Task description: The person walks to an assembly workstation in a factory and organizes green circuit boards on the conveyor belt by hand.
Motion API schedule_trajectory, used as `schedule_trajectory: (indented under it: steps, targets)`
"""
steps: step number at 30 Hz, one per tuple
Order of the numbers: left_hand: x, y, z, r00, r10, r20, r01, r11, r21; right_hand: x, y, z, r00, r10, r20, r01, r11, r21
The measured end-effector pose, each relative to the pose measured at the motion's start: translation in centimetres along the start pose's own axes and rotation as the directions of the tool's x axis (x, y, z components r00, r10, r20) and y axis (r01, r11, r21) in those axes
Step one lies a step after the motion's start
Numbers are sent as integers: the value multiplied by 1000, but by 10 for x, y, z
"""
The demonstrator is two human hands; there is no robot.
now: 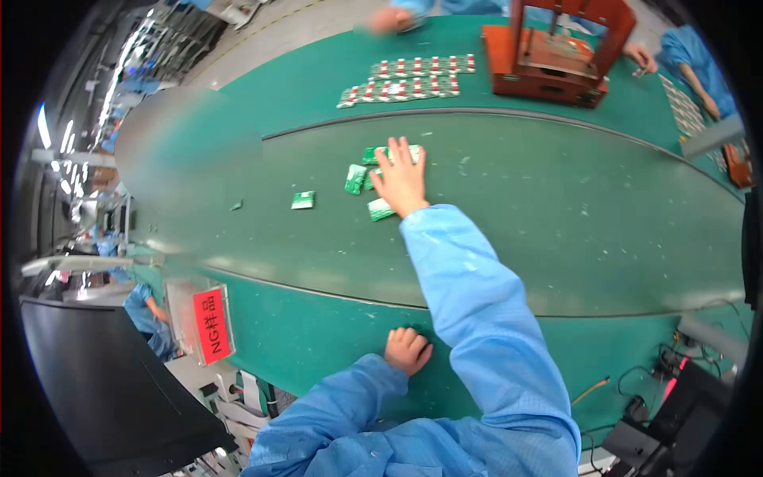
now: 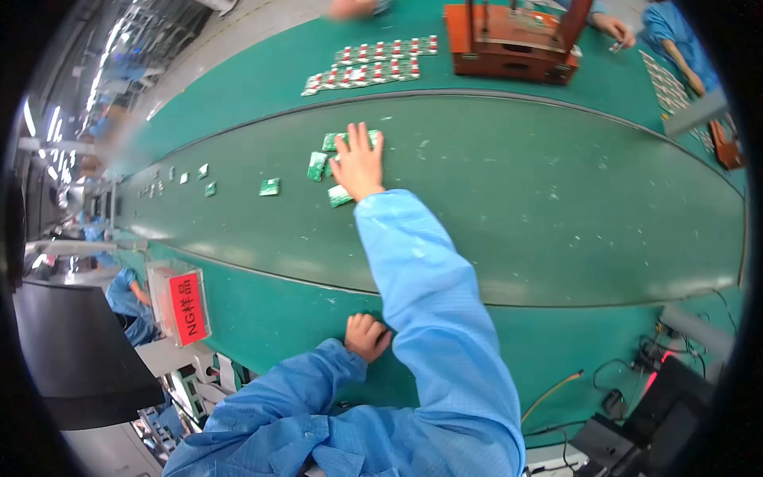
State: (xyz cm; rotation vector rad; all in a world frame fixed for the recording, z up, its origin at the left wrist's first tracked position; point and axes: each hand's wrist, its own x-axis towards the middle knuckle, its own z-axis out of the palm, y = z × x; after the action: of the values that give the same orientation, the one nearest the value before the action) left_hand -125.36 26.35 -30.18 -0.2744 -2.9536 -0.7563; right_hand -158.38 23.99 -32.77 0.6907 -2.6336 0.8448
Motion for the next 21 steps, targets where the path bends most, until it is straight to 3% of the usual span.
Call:
schedule_trajectory:
  steps: [2,3,4,6,8,12,16,18,21]
  targets:
    - [-13,-13,11,998,27,49,-30,998,46,11,-63,38,999,2,54,-6,997,72]
    - [24,5,-8,982,-182,-50,167,961,-220,15,-95,57,996,13,88,-27,988,154]
    - [34,8,-15,971,-238,-29,219,931,-291,17,-126,84,997,13,78,-29,977,211]
    - [31,12,-21,974,-228,19,223,929,-294,22,-182,107,990,-21,142,-50,878,476]
    - [24,13,-22,978,-205,38,207,932,-298,31,-210,99,989,-11,146,-68,847,527]
    - [18,9,-17,980,-189,64,199,916,-348,13,-176,62,997,-30,78,-16,851,525]
    - [12,6,-15,986,-148,76,166,903,-397,-38,-111,-13,981,85,174,-153,892,425]
    - [4,-1,-3,999,-40,5,40,960,-279,-69,-92,-41,984,131,122,-169,899,404]
    - [-1,0,-2,998,-48,49,54,991,-125,-115,-86,-83,977,176,122,-210,900,382]
